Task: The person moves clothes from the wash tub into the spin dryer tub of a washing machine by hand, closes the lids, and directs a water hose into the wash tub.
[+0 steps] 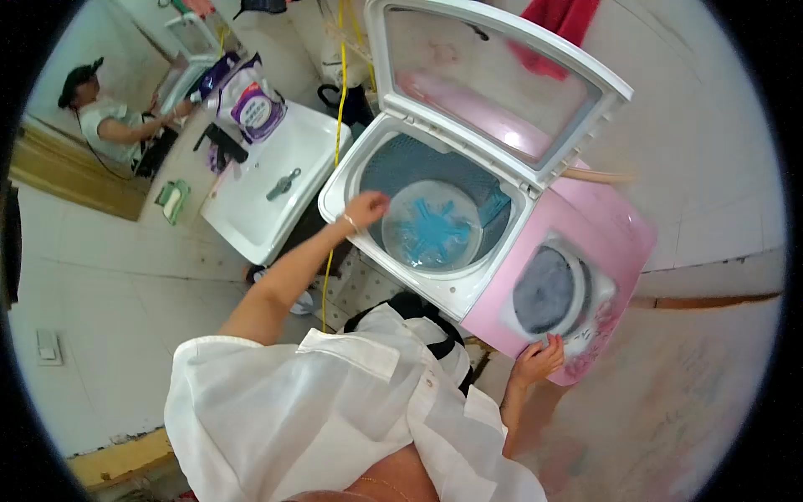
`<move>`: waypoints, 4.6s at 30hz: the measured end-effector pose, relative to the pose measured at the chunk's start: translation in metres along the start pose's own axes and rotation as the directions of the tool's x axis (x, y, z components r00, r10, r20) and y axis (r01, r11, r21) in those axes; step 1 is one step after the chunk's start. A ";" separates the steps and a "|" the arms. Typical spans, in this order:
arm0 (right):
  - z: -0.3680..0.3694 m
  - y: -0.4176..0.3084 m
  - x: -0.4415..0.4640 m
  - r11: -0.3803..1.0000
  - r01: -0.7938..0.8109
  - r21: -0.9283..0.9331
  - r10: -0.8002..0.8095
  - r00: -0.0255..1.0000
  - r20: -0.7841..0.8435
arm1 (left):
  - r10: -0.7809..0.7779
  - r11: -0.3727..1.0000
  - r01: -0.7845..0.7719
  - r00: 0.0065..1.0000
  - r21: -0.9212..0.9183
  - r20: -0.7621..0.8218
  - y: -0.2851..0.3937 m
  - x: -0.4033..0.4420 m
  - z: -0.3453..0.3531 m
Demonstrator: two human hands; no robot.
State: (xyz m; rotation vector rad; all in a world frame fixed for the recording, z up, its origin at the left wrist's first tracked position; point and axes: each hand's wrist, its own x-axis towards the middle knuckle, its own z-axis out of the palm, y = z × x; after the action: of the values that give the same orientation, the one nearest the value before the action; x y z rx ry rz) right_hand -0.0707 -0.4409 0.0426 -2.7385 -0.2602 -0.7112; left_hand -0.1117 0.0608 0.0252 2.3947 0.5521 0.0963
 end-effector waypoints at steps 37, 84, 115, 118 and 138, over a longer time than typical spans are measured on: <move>-0.033 -0.265 0.318 0.858 0.514 0.012 -0.475 0.802 -0.361 | -0.219 0.227 0.179 0.967 -0.957 0.129 -0.067 0.266 -0.084; 0.249 -0.337 0.306 0.904 0.213 0.372 -0.414 0.654 0.633 | -0.077 0.275 0.225 0.974 -0.935 0.212 -0.021 0.296 -0.150; 0.165 -0.297 0.318 0.776 0.433 0.459 -0.626 0.434 0.648 | -0.116 0.612 0.292 0.953 -0.735 0.281 -0.009 0.275 -0.146; 0.165 -0.281 0.338 0.730 0.519 0.444 -0.675 0.451 0.583 | -0.027 0.647 0.270 0.943 -0.713 0.332 0.002 0.258 -0.158; -0.049 -0.348 0.371 0.727 0.678 -0.112 -0.685 0.728 -0.036 | 0.224 -0.010 0.125 0.967 -0.992 0.120 -0.090 0.292 -0.124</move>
State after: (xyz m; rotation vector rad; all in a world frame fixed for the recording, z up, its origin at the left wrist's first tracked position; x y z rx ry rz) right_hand 0.1414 -0.0933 0.3523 -2.6544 -1.3027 -1.0136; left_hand 0.0954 0.3169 0.0428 0.8465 0.0955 0.1544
